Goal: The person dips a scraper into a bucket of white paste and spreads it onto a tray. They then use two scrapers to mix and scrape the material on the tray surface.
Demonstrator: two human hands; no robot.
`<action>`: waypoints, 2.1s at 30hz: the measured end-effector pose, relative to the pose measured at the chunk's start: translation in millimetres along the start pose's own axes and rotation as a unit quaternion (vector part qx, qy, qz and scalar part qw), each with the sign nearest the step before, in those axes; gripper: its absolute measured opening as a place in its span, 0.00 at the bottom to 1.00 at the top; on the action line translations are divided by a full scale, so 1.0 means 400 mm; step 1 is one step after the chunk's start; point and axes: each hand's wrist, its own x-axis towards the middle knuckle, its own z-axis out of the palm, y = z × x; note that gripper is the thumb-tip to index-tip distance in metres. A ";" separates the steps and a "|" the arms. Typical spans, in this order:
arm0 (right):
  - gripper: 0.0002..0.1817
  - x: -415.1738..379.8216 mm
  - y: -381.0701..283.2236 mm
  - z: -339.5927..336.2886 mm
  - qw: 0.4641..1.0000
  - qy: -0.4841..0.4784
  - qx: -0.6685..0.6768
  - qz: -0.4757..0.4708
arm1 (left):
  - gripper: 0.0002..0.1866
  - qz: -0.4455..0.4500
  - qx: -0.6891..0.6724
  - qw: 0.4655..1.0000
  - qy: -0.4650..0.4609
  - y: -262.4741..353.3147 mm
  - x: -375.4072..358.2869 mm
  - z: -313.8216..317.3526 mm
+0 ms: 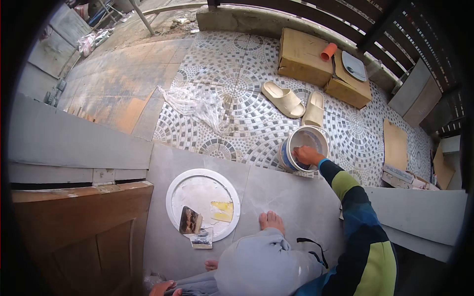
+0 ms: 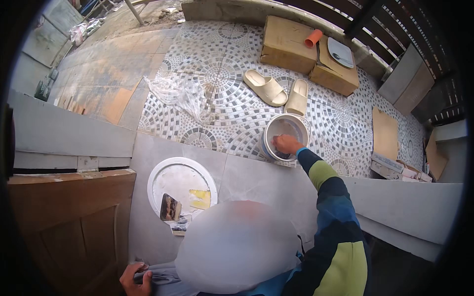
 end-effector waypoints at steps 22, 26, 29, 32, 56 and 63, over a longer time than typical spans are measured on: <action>0.37 0.024 0.061 0.070 0.987 0.052 0.152 0.012 | 0.12 0.054 -0.007 0.998 0.028 0.044 0.017 0.009; 0.30 0.046 0.081 0.117 0.960 0.090 0.251 -0.088 | 0.12 0.071 -0.004 0.997 0.042 0.039 0.016 0.008; 0.19 0.051 0.046 0.089 0.966 0.114 0.224 -0.053 | 0.13 0.071 0.004 0.997 0.039 0.040 0.020 0.006; 0.18 0.052 -0.002 0.062 0.981 0.117 0.115 0.107 | 0.13 0.066 -0.004 0.997 0.046 0.025 0.014 0.012; 0.13 0.017 0.001 0.061 0.978 0.190 0.086 -0.001 | 0.13 0.103 -0.010 0.993 0.064 0.040 0.037 0.011; 0.14 0.028 0.006 0.040 0.989 0.138 0.047 0.039 | 0.13 0.093 -0.006 0.993 0.070 0.042 0.031 0.012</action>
